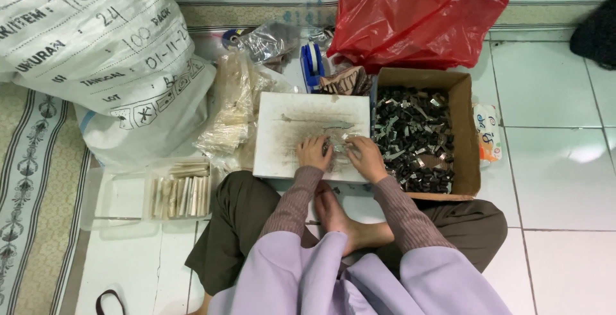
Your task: The person is sorting small metal components from a cardboard box and placing them into individual small plastic bags while sitting on the floor.
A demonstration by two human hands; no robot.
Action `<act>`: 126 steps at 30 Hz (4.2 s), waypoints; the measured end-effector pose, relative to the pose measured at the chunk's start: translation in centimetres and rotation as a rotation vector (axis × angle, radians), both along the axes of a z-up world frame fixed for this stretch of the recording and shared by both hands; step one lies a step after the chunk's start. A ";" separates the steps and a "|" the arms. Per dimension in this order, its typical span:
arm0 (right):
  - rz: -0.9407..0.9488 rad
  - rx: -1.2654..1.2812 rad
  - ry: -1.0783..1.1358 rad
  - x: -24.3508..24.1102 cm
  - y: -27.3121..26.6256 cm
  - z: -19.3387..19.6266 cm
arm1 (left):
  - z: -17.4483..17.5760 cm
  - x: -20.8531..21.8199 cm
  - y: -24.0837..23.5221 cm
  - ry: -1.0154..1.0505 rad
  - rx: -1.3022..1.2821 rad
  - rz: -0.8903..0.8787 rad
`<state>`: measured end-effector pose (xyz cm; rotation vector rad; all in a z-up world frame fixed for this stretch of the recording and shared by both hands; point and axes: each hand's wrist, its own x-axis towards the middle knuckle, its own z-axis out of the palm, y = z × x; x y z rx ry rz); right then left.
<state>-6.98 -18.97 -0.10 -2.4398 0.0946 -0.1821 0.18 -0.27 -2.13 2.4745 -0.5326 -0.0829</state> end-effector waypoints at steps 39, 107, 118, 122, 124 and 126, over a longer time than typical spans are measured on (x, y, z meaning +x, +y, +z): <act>-0.308 -0.341 0.720 -9.9 -14.7 -6.1 | -14.8 -7.9 -22.9 0.185 0.463 -0.432; -0.659 0.819 -0.239 -7.8 -12.8 -1.2 | -1.0 -4.1 -17.8 -0.277 -0.657 -0.349; -0.162 0.263 -0.021 -1.6 -1.8 5.2 | 7.3 1.0 -2.6 0.008 -0.376 -0.374; -0.047 -0.013 -0.102 -0.3 0.2 3.5 | 3.0 1.5 -0.9 0.069 -0.097 -0.174; -0.033 -0.124 -0.086 0.1 0.6 1.4 | 2.0 1.5 -0.3 0.058 -0.100 -0.130; -0.065 -0.224 -0.126 0.5 0.6 -1.3 | 1.6 1.3 0.0 0.090 -0.121 -0.108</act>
